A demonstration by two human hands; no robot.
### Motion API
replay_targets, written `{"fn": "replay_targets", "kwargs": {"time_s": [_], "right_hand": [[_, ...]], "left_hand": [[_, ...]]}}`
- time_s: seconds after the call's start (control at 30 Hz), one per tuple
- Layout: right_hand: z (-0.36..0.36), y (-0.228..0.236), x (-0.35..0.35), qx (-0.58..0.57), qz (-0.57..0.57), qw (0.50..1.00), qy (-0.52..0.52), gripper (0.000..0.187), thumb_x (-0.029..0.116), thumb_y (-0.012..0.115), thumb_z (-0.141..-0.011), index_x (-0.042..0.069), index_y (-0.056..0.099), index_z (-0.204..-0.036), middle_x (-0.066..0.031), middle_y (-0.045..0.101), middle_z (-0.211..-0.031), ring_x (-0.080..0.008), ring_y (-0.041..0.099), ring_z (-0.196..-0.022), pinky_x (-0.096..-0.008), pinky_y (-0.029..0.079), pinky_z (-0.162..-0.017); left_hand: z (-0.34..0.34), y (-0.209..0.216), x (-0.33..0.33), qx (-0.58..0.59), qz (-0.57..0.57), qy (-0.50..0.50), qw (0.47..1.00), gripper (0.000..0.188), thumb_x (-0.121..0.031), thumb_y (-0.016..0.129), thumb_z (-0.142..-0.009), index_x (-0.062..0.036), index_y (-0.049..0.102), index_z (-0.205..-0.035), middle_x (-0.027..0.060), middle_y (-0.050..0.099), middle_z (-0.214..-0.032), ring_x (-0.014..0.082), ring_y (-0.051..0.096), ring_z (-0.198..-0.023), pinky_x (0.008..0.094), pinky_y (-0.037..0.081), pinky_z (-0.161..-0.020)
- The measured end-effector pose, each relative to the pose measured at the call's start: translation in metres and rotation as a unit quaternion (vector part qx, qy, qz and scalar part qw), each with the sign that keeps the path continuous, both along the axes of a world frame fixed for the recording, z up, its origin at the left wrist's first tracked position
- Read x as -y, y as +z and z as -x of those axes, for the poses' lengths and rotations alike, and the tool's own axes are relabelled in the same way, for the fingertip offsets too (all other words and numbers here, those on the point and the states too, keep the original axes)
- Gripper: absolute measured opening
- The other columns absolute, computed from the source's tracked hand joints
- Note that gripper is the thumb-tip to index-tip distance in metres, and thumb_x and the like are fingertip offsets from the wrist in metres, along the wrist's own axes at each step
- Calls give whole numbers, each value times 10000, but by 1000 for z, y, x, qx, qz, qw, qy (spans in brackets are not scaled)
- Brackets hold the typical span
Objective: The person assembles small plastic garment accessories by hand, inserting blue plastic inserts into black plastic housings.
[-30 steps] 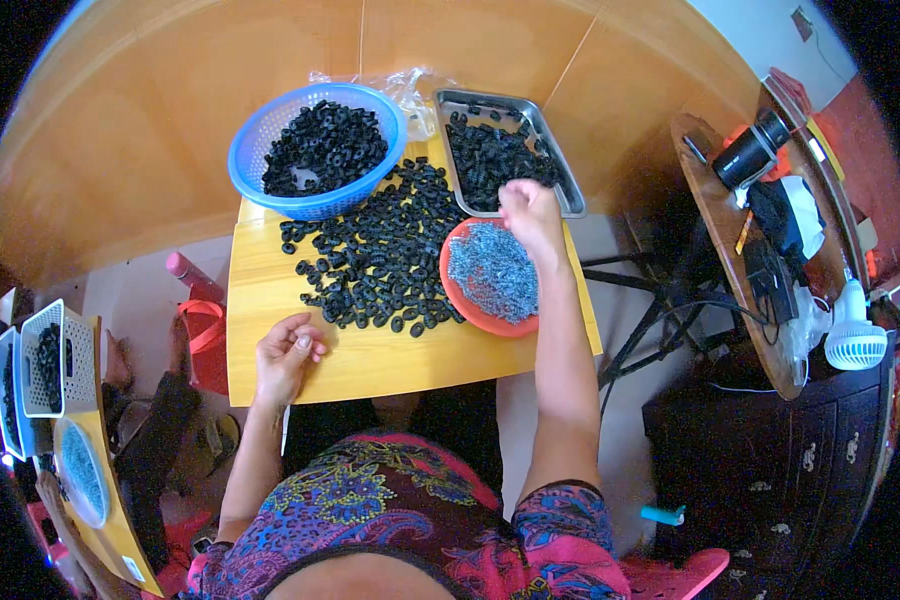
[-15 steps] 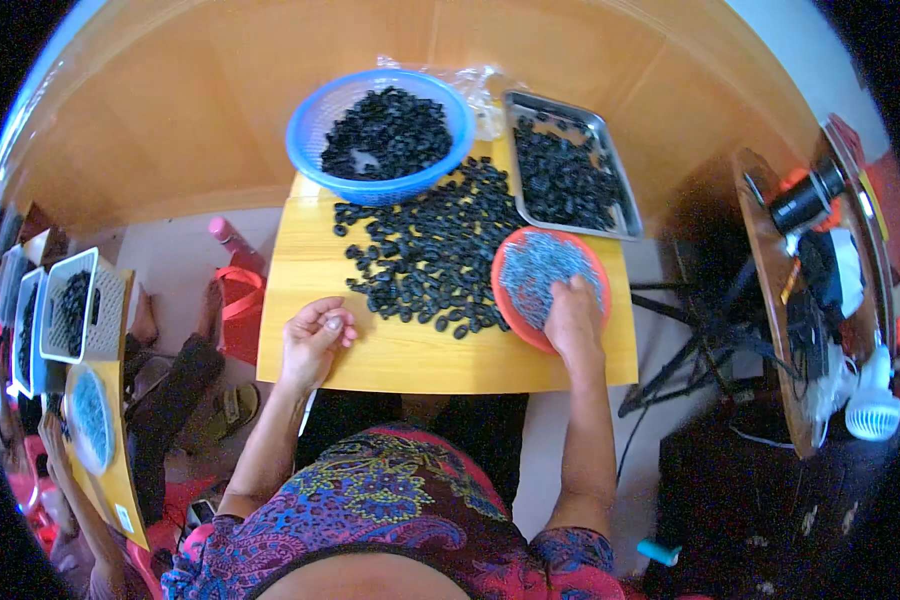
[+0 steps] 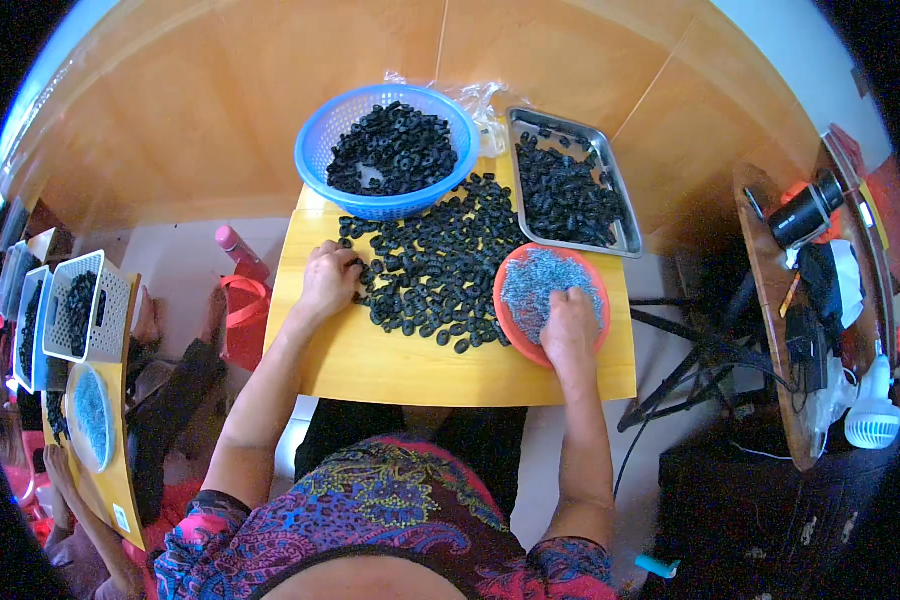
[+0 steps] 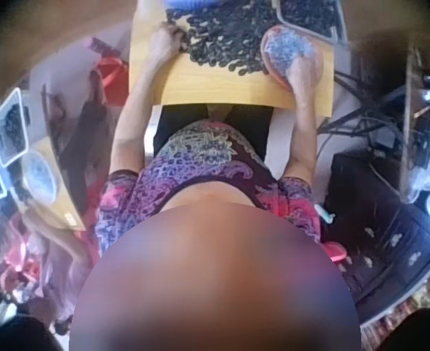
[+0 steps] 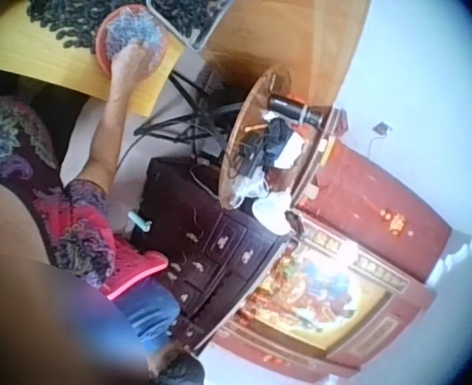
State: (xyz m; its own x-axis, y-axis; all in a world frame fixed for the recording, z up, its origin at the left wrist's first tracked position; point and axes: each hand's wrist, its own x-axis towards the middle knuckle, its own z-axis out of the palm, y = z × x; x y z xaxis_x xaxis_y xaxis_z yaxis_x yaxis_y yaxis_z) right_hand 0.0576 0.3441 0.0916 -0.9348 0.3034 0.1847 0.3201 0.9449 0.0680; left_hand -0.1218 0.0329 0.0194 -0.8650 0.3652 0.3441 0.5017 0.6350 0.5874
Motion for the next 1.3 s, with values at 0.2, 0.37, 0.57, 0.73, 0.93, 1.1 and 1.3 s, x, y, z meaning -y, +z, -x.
{"fn": "replay_targets", "kwargs": {"time_s": [0.2,0.37,0.57,0.73,0.93,1.1,1.3], "right_hand": [[-9,-6,-4,-56,11,997,51,137,-45,585,-686,7,594,-813,-164,549,-872,-334,549,-869,-409,461,-777],[-12,-2,-17,-128,121,983,60,112,-18,605,-715,13,590,-822,-151,543,-874,-337,533,-872,-406,445,-784],[-13,-1,-10,-22,44,996,80,186,5,684,-682,47,655,-861,-133,545,-875,-322,535,-883,-397,442,-823],[-11,-13,-16,-54,108,991,65,162,-5,677,-696,32,645,-851,-138,577,-877,-318,557,-856,-392,453,-779],[-12,0,-12,-130,225,961,91,145,-27,649,-722,15,641,-860,-155,605,-855,-323,586,-840,-378,468,-746],[-9,2,-3,-160,265,949,65,114,0,649,-752,5,642,-866,-153,616,-825,-303,603,-805,-363,481,-720],[1,2,60,-135,396,894,162,45,31,631,-797,7,626,-834,-113,626,-806,-247,605,-747,-326,483,-679]], "left_hand": [[-22,9,0,92,-119,16,988,143,50,632,-668,-21,611,-790,134,582,-805,278,570,-769,361,468,-711],[-57,7,21,233,-339,5,912,106,38,627,-780,-13,595,-867,-17,545,-738,55,487,-664,205,415,-621],[-91,2,27,286,-389,-9,876,106,61,605,-811,-1,593,-896,-28,556,-761,47,491,-672,189,403,-617],[-96,1,25,283,-414,-20,865,121,62,617,-811,10,601,-920,-11,573,-793,55,507,-685,189,414,-630],[-101,-1,26,329,-479,-42,813,172,73,639,-786,24,615,-949,16,609,-844,80,543,-715,210,462,-689],[-99,-5,29,378,-518,-73,764,156,64,616,-816,19,599,-964,11,599,-832,73,547,-726,203,462,-685],[-95,-7,31,392,-522,-88,753,113,31,603,-841,6,587,-950,8,588,-798,75,556,-701,200,459,-665]]}}
